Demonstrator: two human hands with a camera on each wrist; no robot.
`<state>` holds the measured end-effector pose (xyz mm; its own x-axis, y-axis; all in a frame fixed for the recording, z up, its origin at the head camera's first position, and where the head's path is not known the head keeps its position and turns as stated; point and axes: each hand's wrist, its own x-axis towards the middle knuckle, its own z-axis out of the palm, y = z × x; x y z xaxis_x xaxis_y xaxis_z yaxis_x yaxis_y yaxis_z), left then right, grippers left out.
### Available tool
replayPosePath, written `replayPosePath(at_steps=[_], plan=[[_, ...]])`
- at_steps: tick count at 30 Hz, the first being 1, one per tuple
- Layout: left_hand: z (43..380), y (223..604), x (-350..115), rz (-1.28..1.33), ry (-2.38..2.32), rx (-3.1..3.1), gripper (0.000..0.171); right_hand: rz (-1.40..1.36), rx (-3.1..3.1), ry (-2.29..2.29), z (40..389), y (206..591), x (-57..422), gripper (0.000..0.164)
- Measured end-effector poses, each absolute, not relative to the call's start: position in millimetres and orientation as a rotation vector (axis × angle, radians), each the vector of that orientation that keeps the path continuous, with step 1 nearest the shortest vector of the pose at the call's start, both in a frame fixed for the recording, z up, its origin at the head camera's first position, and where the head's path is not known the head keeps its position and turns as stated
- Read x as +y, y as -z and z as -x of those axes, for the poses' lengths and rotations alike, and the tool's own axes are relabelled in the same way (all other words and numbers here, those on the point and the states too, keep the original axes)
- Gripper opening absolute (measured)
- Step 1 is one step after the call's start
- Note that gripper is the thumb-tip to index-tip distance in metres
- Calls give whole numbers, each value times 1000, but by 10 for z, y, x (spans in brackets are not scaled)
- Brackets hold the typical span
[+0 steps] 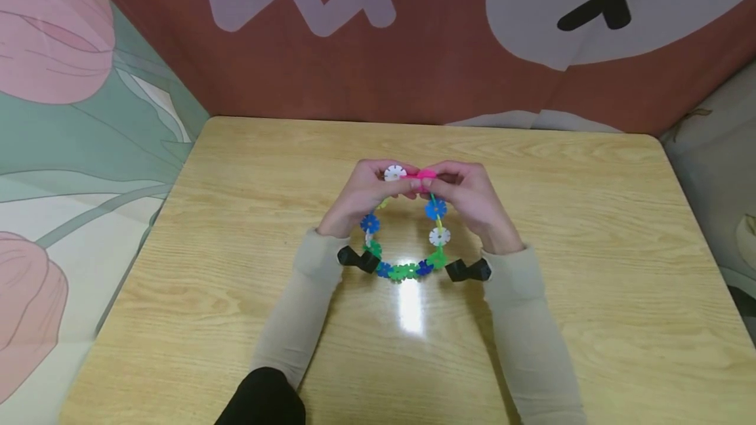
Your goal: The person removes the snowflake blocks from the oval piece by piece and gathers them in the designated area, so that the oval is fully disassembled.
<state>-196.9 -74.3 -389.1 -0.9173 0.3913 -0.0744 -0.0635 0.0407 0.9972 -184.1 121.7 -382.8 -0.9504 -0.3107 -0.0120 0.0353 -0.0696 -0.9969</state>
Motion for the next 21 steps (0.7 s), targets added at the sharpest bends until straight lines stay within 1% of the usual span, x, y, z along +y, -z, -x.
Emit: replayPosePath(at_steps=[6,15,21], plan=[[1956,3879,-705,-271,-1990,1994,25,205,2031,2099,1838,3806,1182,20],[1964,3892,-694,-163,-1996,1990,26,146,2044,2123,1843,3847,1139,24],[1997,3942,-696,-114,-1991,2009,24,123,1957,2185,1878,3931,1094,18]])
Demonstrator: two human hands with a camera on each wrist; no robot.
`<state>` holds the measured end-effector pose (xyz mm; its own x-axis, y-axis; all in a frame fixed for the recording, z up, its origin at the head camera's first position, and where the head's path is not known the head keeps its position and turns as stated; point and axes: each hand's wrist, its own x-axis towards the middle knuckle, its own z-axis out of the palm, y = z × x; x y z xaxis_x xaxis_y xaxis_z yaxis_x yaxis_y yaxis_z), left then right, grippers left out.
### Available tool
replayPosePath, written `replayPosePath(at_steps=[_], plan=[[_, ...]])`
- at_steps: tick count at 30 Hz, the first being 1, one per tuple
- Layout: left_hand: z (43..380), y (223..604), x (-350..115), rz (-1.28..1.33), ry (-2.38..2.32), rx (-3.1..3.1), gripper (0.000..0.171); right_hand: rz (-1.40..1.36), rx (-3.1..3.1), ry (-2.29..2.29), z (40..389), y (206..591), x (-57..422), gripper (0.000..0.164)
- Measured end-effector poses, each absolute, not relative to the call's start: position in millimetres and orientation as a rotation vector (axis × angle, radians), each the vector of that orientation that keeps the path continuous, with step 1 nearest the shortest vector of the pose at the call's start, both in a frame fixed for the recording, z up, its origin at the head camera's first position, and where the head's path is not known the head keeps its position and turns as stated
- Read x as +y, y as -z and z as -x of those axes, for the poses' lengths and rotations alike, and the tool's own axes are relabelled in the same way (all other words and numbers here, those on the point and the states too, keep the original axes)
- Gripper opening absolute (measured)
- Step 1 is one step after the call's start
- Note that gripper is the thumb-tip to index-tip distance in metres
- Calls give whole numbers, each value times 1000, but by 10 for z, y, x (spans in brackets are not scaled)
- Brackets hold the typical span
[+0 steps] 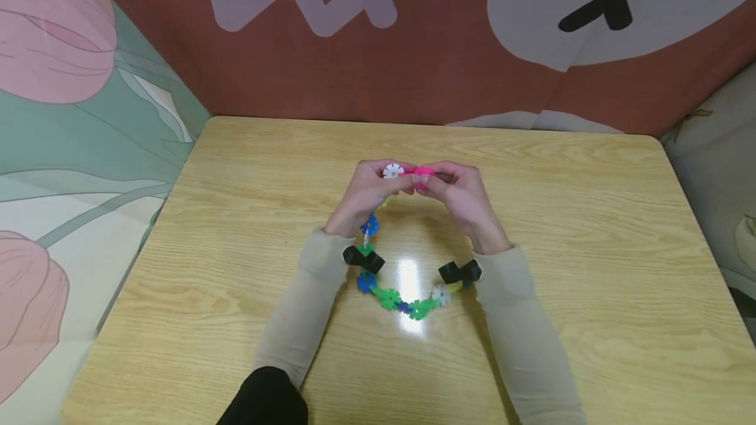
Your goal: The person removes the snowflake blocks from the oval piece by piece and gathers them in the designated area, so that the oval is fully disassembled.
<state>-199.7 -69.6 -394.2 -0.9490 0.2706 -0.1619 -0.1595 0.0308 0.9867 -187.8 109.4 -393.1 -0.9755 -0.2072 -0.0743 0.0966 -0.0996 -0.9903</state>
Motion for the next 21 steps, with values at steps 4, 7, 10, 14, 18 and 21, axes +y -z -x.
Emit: replayPosePath(at_steps=[4,7,10,14,18,21], plan=[[2023,3979,-693,-104,-1951,2031,24,131,1977,2134,1894,3953,1112,24],[2034,3995,-694,-102,-1913,2040,26,153,2003,2073,1901,3947,1136,27],[2041,4009,-700,-102,-1898,2046,27,189,2046,2004,1907,3939,1162,28],[2055,4034,-722,-84,-1906,2056,26,201,2156,1868,1900,3914,1252,34],[2068,4059,-758,-79,-1934,2056,25,287,2339,1576,1828,3894,1447,34],[2073,4069,-789,-70,-1947,2063,25,489,2438,1266,1679,3916,1598,29]])
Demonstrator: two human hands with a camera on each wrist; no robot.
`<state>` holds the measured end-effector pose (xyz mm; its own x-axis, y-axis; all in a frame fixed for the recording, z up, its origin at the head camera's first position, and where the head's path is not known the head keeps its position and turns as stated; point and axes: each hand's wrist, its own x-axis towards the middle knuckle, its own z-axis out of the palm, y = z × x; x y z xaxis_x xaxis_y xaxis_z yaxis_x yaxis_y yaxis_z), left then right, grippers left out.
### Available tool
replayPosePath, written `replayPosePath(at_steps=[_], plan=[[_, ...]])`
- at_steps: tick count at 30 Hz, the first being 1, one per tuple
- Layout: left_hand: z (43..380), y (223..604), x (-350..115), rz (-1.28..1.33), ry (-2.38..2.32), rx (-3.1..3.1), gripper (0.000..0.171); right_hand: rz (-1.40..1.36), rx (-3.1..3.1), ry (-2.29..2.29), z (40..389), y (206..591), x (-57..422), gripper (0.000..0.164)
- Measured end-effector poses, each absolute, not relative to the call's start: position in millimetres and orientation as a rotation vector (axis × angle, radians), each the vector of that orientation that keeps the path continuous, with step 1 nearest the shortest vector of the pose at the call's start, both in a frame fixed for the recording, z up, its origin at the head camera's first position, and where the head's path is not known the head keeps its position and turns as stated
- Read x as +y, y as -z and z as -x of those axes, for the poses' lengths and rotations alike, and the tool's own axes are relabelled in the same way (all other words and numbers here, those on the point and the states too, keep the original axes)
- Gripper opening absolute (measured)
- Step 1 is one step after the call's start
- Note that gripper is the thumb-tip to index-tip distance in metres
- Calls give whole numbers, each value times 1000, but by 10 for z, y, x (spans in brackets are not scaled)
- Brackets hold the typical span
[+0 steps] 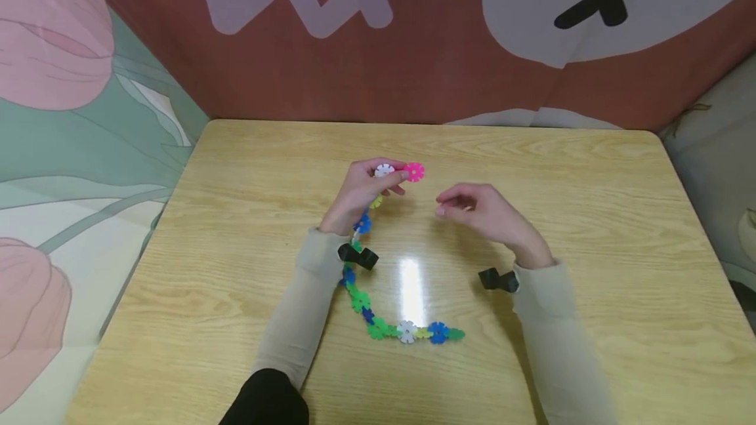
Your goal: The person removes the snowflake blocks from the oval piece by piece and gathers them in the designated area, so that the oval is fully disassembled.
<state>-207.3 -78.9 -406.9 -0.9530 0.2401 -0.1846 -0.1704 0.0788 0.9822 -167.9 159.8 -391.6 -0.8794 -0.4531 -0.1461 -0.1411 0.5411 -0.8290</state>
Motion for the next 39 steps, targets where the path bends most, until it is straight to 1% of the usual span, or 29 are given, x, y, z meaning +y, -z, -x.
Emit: replayPosePath(at_steps=[2,4,7,9,10,14,16,23,28,33,39], plan=[[2078,4074,-804,-55,-1956,2070,26,643,2432,1070,1542,3946,1676,29],[2081,4076,-817,-42,-1966,2076,26,741,2380,890,1385,3975,1726,34],[2088,4085,-826,-20,-1976,2076,27,799,2275,716,1163,4025,1765,47],[2096,4093,-830,1,-1973,2083,27,800,2230,657,1039,4055,1771,50],[2100,4098,-834,12,-1972,2089,27,808,2218,648,988,4071,1769,47],[2126,4129,-856,64,-1978,2124,27,880,2231,672,851,4127,1752,24],[2139,4147,-867,86,-1972,2144,27,930,2258,699,824,4149,1749,19],[2163,4203,-923,171,-1825,2242,26,1042,2277,910,909,4140,1769,8],[2185,4256,-947,224,-1774,2274,31,1152,2189,1221,1067,4102,1820,13],[2201,4297,-960,255,-1635,2315,32,1110,2158,1407,1187,4027,1847,12],[2216,4349,-989,260,-1521,2323,33,980,2133,1546,1280,4002,1817,12]])
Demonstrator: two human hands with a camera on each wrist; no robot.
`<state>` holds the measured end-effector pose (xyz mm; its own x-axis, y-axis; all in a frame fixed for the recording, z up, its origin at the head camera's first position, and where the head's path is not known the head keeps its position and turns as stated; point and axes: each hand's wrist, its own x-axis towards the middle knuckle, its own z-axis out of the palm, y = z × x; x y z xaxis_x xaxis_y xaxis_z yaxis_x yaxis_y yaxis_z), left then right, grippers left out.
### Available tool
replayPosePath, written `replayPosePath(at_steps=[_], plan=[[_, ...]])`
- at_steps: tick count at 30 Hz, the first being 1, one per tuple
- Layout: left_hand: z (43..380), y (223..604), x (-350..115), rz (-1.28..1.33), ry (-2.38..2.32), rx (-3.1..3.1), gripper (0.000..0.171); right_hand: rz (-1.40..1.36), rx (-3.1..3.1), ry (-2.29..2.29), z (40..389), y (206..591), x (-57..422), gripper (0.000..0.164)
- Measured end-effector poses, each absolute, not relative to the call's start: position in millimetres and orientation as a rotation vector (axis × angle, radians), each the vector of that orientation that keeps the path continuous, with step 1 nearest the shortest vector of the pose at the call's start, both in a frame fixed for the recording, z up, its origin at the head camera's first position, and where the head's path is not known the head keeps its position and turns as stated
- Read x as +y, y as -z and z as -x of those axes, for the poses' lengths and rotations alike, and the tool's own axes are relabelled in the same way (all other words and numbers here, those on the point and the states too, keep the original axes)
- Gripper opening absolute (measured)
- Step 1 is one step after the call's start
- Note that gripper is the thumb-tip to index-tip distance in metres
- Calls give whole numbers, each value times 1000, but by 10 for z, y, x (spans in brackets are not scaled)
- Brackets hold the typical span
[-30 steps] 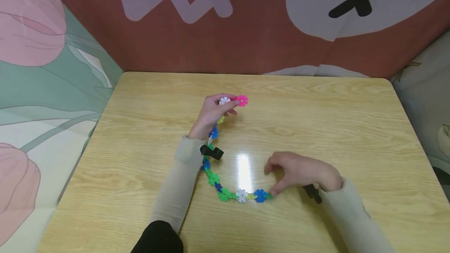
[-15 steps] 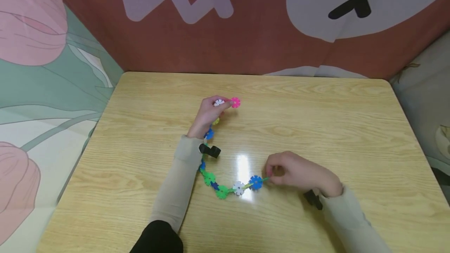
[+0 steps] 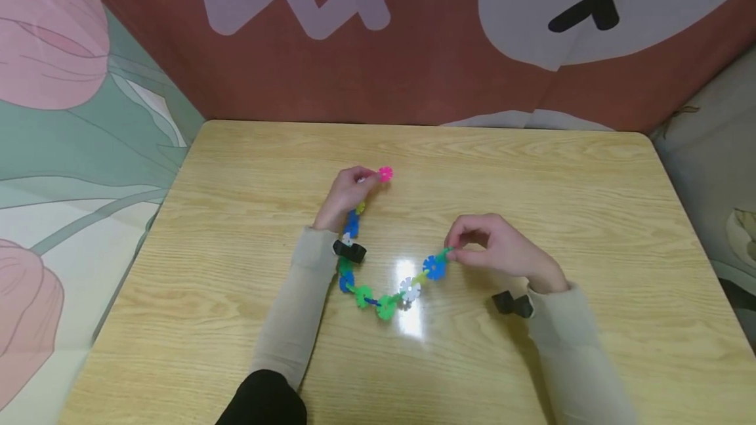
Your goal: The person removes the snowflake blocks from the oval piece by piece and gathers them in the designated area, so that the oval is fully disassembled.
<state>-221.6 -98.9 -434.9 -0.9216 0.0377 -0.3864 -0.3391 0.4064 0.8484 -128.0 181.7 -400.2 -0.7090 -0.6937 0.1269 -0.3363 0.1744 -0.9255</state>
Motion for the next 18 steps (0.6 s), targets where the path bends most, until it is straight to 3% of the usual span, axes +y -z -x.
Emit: replayPosePath(at_steps=[8,18], plan=[[2238,4325,-1050,82,-1296,2517,57,863,2036,1601,1391,3981,1741,16],[2216,4276,-1146,175,-1248,2516,75,856,1991,1659,1460,3984,1722,13]])
